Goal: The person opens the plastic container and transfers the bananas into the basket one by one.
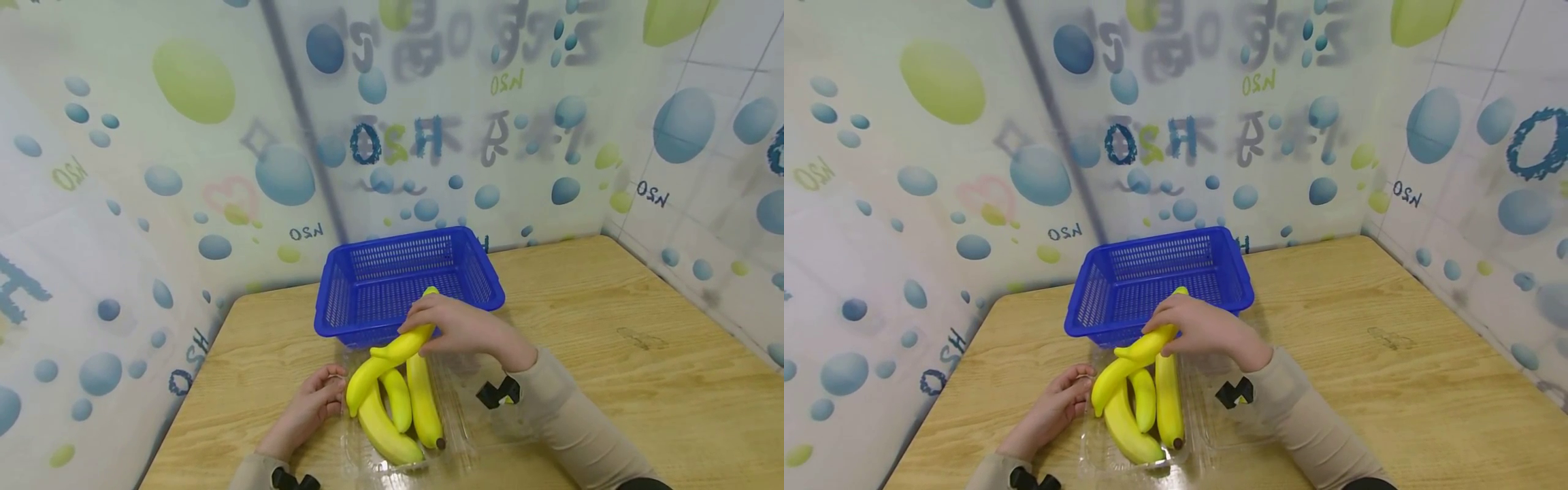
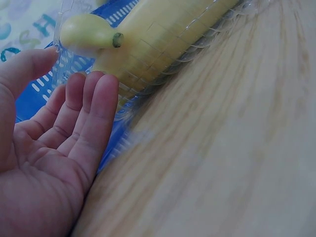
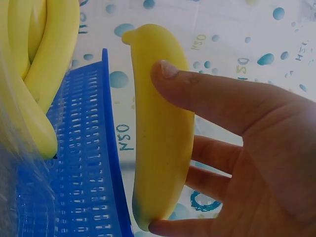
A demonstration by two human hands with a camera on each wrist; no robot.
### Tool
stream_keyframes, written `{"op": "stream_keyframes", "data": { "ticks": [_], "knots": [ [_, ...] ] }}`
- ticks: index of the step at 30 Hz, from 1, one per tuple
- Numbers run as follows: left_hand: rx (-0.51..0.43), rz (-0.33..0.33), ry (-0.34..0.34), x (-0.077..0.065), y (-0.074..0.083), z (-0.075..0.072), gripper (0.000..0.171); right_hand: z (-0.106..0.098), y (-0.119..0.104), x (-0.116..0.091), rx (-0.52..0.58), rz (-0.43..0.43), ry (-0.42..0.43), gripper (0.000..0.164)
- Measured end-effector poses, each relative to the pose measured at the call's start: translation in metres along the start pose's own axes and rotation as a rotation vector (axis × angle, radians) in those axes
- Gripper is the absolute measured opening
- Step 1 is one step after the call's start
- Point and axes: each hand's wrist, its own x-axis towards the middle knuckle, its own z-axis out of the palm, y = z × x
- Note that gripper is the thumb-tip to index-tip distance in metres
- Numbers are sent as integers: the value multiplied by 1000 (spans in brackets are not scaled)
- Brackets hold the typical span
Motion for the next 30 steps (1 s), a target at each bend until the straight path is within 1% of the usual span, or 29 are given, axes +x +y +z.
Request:
{"op": "stream_keyframes", "data": {
  "ticks": [3,9,18,23,26,30],
  "knots": [
    [-1,-15,17,0,-1,1,13,-1,2,-1,5,1,13,36],
    [-6,-22,25,-1,-2,1,12,-2,6,-1,17,41,20,37],
    [-4,-35,35,0,-2,1,11,-4,13,-2,5,33,48,39],
    [2,-49,41,-1,-1,1,12,-5,13,-3,20,34,58,40],
    [0,-47,44,-1,-1,1,12,-5,14,-3,21,40,60,39],
    [-2,-16,27,-1,-1,2,13,-4,17,-2,8,59,58,40]
  ]
}}
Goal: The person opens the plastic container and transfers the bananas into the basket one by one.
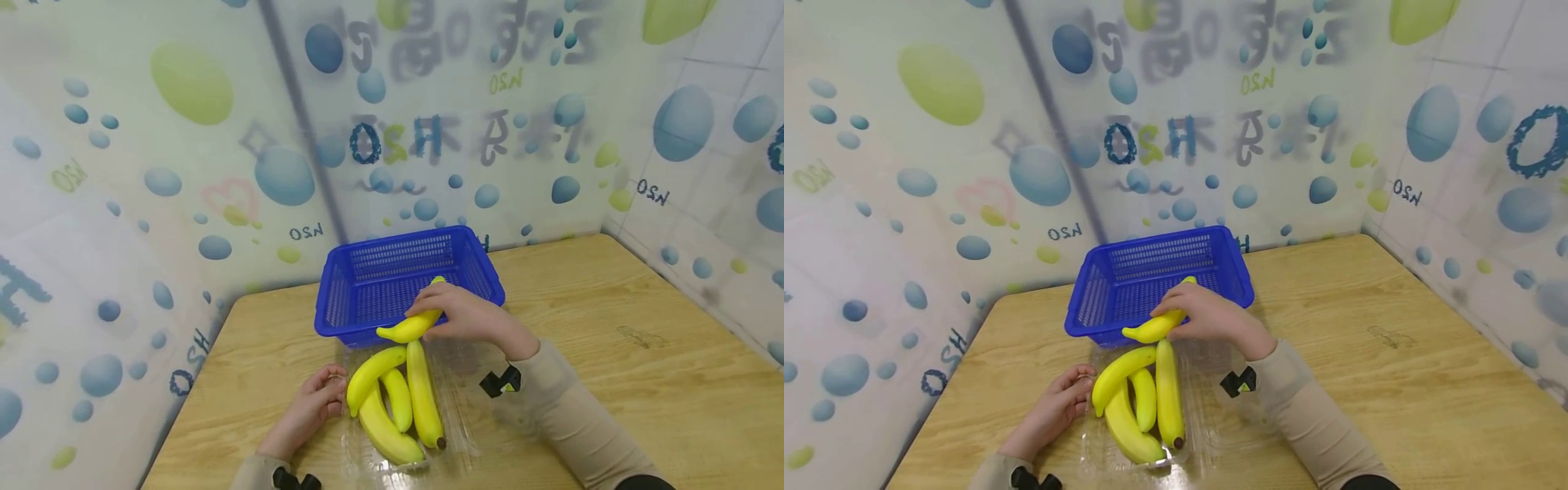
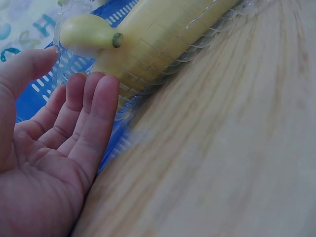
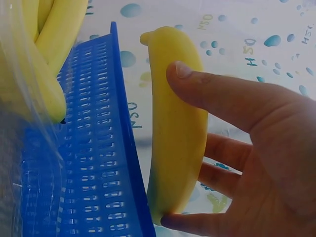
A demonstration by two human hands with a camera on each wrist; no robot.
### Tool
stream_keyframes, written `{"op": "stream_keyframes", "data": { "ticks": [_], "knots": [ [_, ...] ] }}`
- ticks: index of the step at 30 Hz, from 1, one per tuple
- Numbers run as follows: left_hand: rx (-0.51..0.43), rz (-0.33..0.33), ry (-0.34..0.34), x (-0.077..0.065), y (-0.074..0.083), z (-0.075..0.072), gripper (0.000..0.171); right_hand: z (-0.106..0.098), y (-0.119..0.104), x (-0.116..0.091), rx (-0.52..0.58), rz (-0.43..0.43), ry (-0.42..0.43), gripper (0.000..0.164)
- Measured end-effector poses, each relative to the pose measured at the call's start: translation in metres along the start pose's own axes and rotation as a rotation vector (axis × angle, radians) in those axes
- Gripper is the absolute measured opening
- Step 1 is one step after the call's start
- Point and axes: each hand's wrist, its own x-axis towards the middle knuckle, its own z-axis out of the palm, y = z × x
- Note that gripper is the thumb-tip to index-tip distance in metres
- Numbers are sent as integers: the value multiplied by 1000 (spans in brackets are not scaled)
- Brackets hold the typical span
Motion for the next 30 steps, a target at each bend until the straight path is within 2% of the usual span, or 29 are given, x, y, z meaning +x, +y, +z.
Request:
{"op": "stream_keyframes", "data": {
  "ticks": [5,17,30],
  "knots": [
    [8,33,-26,2,0,-2,13,-1,5,2,-16,-15,5,39],
    [2,10,-16,1,-3,-3,13,-11,18,14,-55,-65,-5,40],
    [24,7,-10,1,-3,-4,15,-19,31,25,-64,-47,6,40]
  ]
}}
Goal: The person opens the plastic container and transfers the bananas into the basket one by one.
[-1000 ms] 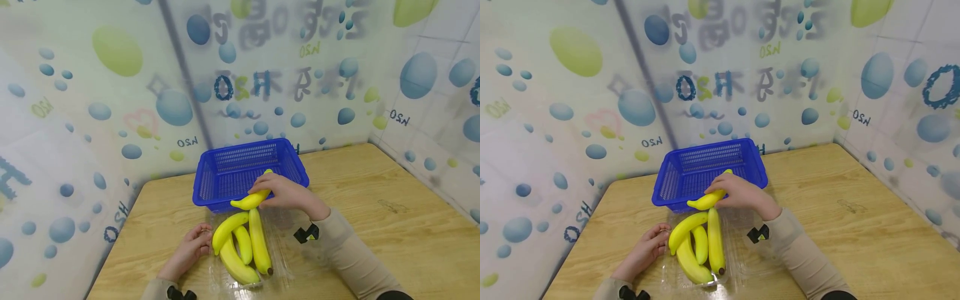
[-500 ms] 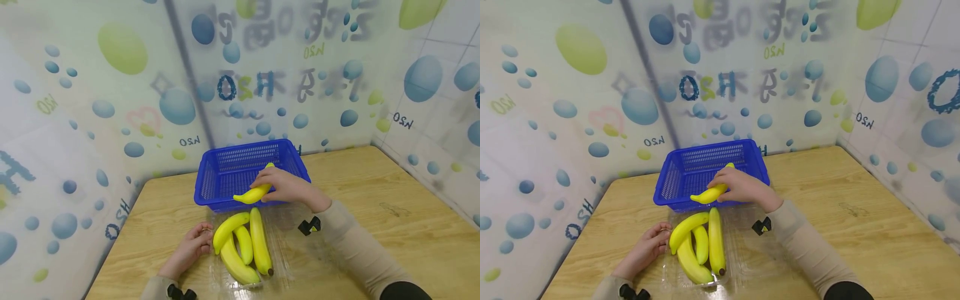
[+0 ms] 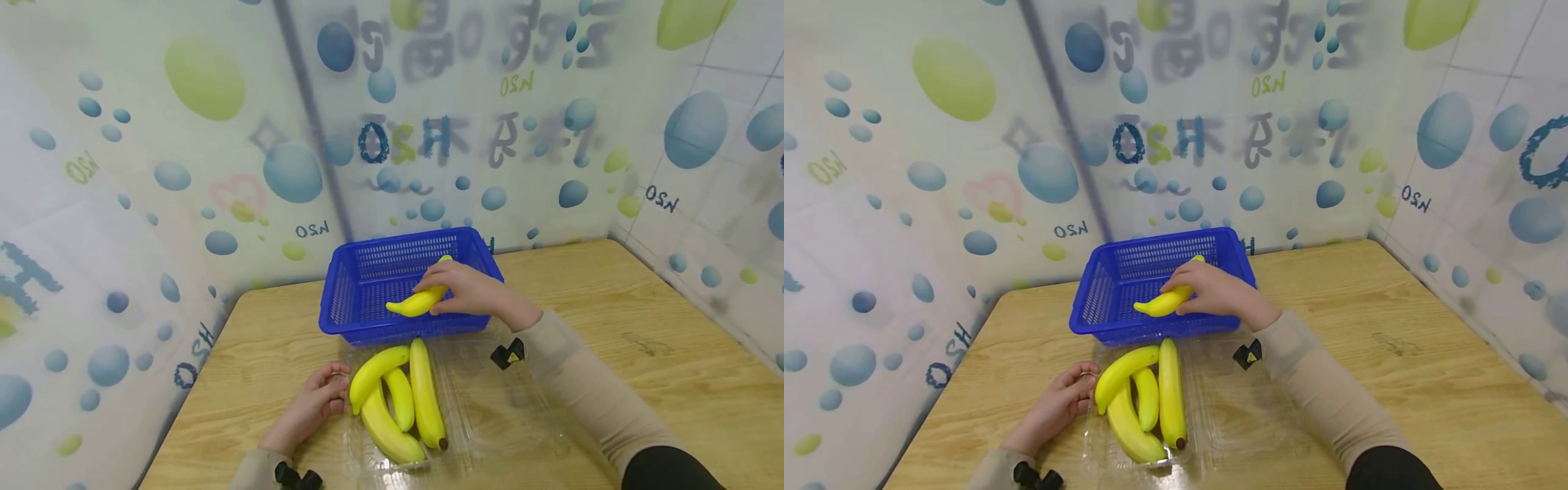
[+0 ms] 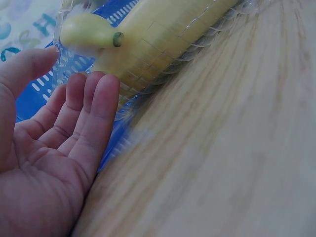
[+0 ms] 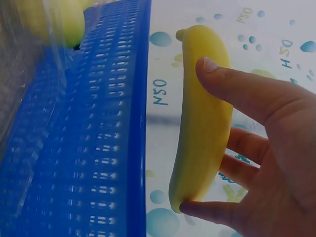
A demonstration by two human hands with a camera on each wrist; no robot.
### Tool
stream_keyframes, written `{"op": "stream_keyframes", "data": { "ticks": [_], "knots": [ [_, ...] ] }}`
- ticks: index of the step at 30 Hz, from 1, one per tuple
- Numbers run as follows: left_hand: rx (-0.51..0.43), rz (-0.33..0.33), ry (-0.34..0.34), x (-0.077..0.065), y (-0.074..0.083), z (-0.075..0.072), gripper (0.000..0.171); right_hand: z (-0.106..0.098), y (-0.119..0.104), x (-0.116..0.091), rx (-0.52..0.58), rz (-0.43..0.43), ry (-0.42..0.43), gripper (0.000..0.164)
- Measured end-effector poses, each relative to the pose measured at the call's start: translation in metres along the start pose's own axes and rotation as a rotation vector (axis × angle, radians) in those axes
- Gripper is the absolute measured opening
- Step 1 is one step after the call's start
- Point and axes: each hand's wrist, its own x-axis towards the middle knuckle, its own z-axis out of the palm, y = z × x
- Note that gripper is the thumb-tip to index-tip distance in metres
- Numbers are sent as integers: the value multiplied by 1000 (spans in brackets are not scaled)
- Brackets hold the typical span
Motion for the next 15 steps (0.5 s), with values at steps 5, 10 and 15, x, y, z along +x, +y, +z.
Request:
{"op": "stream_keyframes", "data": {
  "ticks": [5,10,15],
  "knots": [
    [0,-7,11,-1,0,-1,16,-1,6,1,19,62,-5,42],
    [-14,-12,16,-2,1,0,16,-1,13,4,6,115,-19,44],
    [-24,-1,6,-1,1,0,14,-1,21,7,-6,123,-43,42]
  ]
}}
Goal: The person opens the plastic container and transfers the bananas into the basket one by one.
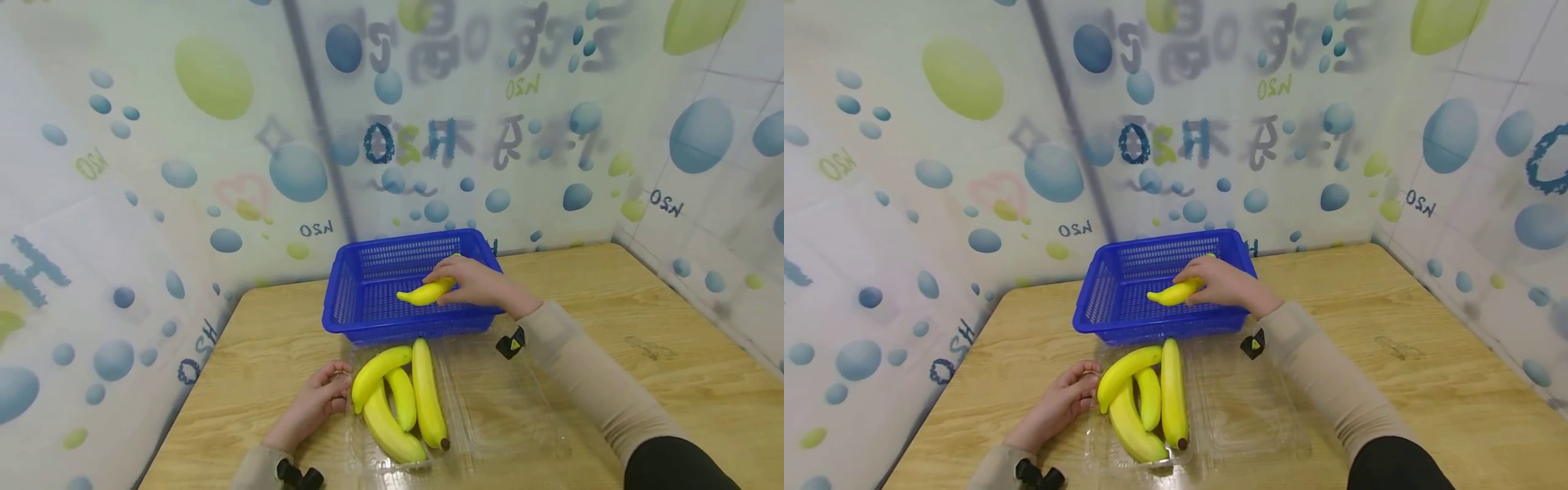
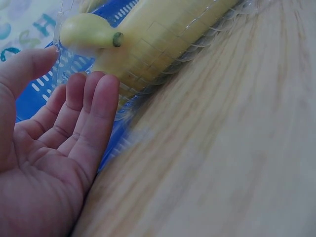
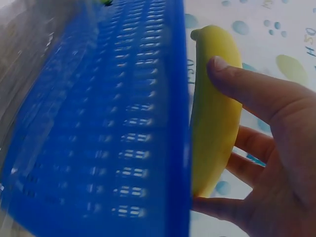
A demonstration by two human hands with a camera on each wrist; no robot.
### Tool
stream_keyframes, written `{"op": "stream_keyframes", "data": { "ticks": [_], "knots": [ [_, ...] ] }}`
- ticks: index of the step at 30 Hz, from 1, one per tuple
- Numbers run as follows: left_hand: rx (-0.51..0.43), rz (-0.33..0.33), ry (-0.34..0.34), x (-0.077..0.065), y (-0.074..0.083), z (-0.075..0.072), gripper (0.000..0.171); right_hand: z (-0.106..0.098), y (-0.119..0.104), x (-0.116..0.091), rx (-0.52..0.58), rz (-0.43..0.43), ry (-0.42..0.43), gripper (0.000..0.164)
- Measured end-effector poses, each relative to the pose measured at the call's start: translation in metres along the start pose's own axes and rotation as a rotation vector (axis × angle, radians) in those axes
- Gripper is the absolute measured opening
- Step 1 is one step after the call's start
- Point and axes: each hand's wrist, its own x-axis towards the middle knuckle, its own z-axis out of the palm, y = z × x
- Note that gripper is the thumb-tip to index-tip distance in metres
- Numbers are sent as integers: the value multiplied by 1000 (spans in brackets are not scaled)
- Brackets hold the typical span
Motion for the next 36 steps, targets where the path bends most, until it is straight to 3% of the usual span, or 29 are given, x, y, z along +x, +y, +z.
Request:
{"op": "stream_keyframes", "data": {
  "ticks": [29,36],
  "knots": [
    [-1,28,-25,-3,-2,-1,14,16,31,9,10,71,-98,36],
    [12,31,-19,-2,-1,0,13,20,44,12,-75,35,-162,33]
  ]
}}
